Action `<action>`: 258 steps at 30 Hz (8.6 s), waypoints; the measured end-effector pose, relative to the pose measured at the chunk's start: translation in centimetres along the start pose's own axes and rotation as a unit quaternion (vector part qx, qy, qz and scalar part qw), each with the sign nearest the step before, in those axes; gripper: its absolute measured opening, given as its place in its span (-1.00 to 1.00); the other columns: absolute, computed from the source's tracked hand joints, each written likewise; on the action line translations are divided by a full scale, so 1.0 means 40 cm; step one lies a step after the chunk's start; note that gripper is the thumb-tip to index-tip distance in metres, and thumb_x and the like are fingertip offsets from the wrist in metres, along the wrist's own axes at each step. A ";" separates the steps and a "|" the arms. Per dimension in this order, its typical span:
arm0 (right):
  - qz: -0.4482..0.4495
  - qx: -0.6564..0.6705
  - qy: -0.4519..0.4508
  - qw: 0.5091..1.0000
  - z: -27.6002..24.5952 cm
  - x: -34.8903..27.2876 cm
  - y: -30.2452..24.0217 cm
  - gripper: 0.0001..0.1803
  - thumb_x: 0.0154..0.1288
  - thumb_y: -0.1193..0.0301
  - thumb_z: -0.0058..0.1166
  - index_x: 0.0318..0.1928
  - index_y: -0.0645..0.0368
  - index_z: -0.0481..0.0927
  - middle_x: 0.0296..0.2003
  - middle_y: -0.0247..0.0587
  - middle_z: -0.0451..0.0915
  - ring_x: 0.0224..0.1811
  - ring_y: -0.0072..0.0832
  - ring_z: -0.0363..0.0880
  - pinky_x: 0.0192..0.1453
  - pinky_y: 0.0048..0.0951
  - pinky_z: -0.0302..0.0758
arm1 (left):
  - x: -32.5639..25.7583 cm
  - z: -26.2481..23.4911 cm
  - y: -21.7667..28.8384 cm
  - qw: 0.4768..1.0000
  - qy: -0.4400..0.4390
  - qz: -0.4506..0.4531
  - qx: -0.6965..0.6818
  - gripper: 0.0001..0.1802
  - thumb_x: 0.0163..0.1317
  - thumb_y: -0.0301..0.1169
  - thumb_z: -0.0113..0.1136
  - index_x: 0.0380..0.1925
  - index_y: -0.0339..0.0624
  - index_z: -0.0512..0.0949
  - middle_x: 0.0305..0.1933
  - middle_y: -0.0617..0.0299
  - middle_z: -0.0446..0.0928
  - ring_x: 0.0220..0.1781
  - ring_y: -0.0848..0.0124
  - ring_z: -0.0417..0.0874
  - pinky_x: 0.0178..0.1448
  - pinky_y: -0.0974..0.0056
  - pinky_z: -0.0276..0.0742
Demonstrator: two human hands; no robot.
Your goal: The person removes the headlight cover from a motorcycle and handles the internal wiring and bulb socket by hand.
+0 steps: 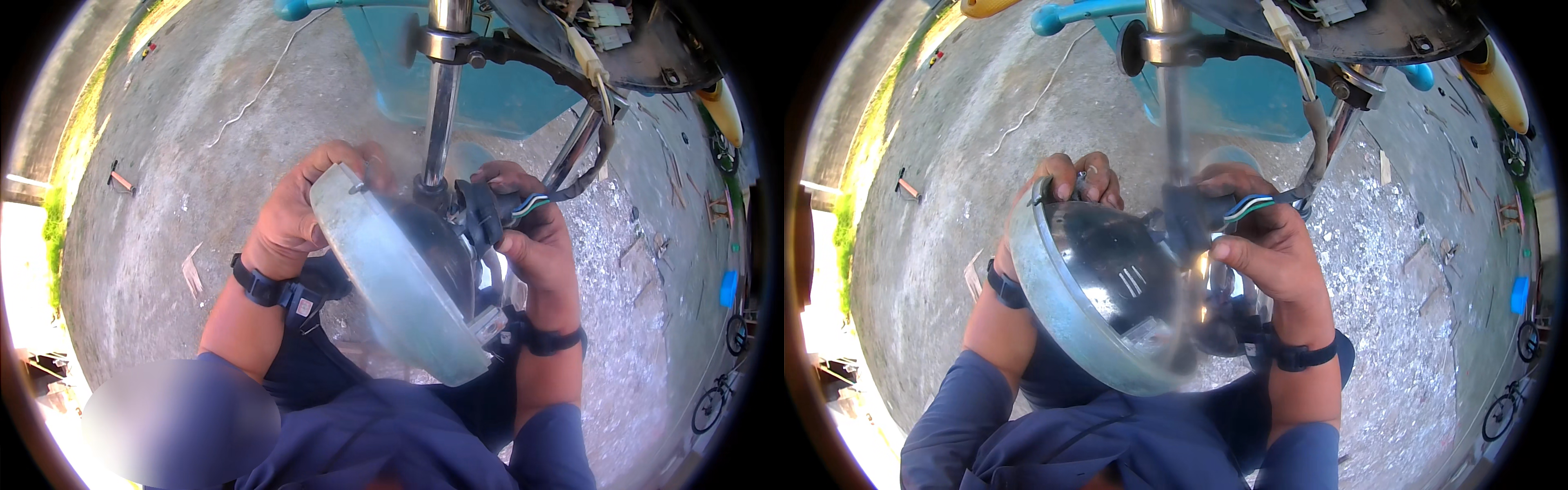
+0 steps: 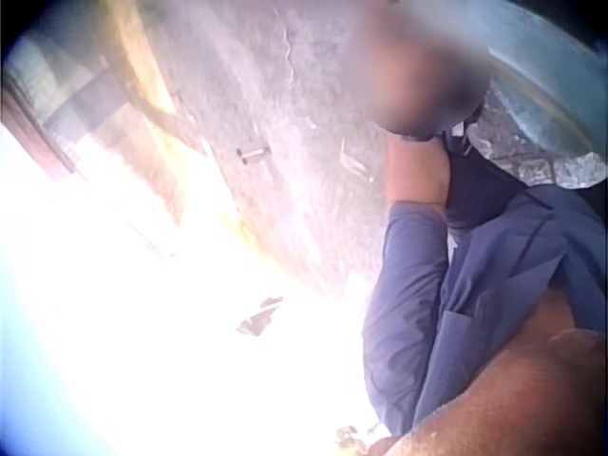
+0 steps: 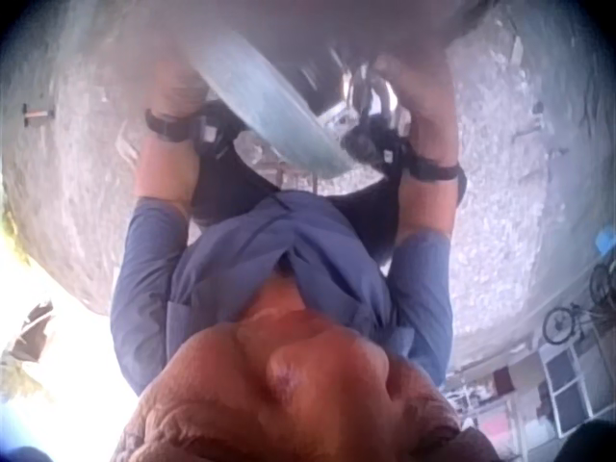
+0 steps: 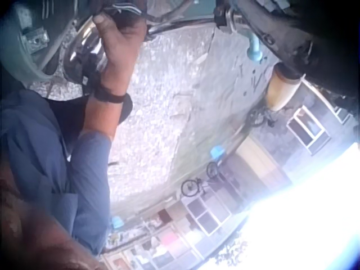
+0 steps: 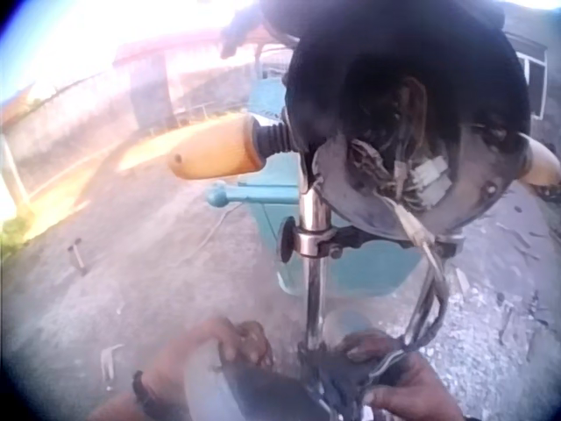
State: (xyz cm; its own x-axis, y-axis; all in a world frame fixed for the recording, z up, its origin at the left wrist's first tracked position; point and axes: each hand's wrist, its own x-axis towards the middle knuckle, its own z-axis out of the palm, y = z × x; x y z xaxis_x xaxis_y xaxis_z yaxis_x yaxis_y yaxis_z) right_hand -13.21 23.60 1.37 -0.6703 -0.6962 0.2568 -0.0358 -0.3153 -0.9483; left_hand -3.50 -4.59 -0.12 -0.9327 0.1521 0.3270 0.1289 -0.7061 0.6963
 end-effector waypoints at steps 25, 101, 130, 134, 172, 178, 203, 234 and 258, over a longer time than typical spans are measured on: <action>0.026 0.078 -0.017 0.996 0.061 -0.010 -0.006 -0.28 0.22 0.23 0.41 0.27 0.46 0.52 0.21 0.08 0.62 0.26 -0.23 0.59 0.39 -0.21 0.44 | -0.016 -0.037 -0.023 0.995 0.043 -0.044 -0.075 -0.06 -0.14 -0.10 0.74 0.21 -0.23 0.45 0.14 0.01 0.55 0.17 0.15 0.63 0.23 0.08 0.60; 0.168 0.193 0.090 0.962 0.081 0.029 0.013 -0.44 0.48 0.15 0.19 0.28 0.19 0.34 0.16 0.23 0.59 0.21 -0.11 0.63 0.33 -0.12 0.55 | 0.013 0.125 0.087 0.801 -0.135 0.050 0.582 -0.58 -0.18 -0.32 0.61 -0.22 -0.07 0.75 -0.02 0.09 0.57 0.01 0.05 0.58 0.07 0.09 0.52; 0.143 0.237 0.116 0.954 0.105 0.020 0.017 -0.38 0.43 0.01 0.23 0.25 0.14 0.37 0.05 0.08 0.60 0.17 -0.05 0.63 0.31 -0.03 0.57 | 0.008 0.085 0.075 0.864 -0.108 0.033 0.491 -0.48 -0.12 -0.21 0.70 -0.14 -0.12 0.72 0.02 0.02 0.58 0.08 0.09 0.58 0.12 0.11 0.53; 0.145 0.283 0.115 0.941 0.102 0.023 0.018 -0.36 0.44 0.04 0.21 0.28 0.21 0.36 0.09 0.17 0.60 0.16 -0.04 0.64 0.33 -0.02 0.54 | 0.002 0.074 0.066 0.890 -0.071 0.032 0.449 -0.46 -0.14 -0.16 0.72 -0.17 -0.14 0.71 0.00 0.00 0.58 0.08 0.14 0.58 0.10 0.12 0.53; 0.084 0.170 0.111 0.976 0.049 0.016 0.008 -0.13 0.34 0.09 0.36 0.43 0.36 0.29 0.23 0.12 0.54 0.28 -0.15 0.57 0.40 -0.18 0.47 | 0.011 0.057 0.074 0.927 -0.017 0.007 0.375 -0.48 -0.16 -0.24 0.76 -0.23 -0.10 0.65 -0.03 0.11 0.55 0.08 0.23 0.59 0.17 0.17 0.50; 0.066 0.035 0.081 0.994 0.044 0.015 -0.013 0.03 0.15 0.29 0.56 0.48 0.41 0.20 0.31 0.04 0.47 0.34 -0.21 0.53 0.37 -0.25 0.51 | 0.009 0.046 0.071 0.933 -0.014 0.010 0.361 -0.43 -0.17 -0.18 0.76 -0.18 -0.10 0.65 0.00 0.12 0.52 0.07 0.25 0.58 0.17 0.18 0.50; 0.077 0.066 0.107 0.989 0.029 0.002 0.003 -0.17 0.35 0.30 0.37 0.45 0.46 0.26 0.31 0.13 0.49 0.25 -0.17 0.61 0.29 -0.15 0.62 | 0.011 0.055 0.072 0.919 -0.040 0.005 0.393 -0.40 -0.14 -0.12 0.74 -0.14 -0.17 0.69 0.01 0.07 0.56 0.01 0.27 0.56 0.09 0.22 0.47; 0.122 0.024 0.052 0.991 0.033 -0.002 -0.007 -0.34 0.40 0.40 0.25 0.40 0.41 0.34 0.23 0.10 0.57 0.30 -0.20 0.57 0.42 -0.22 0.44 | 0.015 0.067 0.075 0.891 -0.084 0.006 0.447 -0.39 -0.09 -0.11 0.71 -0.10 -0.19 0.69 -0.03 0.08 0.57 0.04 0.21 0.55 0.12 0.19 0.44; 0.075 0.063 0.025 0.995 0.010 0.002 0.012 -0.37 0.35 0.35 0.32 0.34 0.35 0.43 0.19 0.10 0.61 0.25 -0.19 0.62 0.37 -0.21 0.51 | 0.017 0.054 0.062 0.927 -0.062 0.003 0.369 -0.40 -0.13 -0.10 0.73 -0.14 -0.17 0.70 -0.05 0.08 0.56 0.02 0.27 0.55 0.06 0.24 0.47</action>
State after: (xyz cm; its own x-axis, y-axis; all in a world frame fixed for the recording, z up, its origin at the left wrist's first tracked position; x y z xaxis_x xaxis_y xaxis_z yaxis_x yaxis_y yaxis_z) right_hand -12.97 23.13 0.99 -0.6969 -0.7098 0.1023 0.1582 -0.2913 -0.9435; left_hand -3.07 -4.75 3.19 -0.8914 0.2603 0.3709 0.3717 -0.0483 0.9271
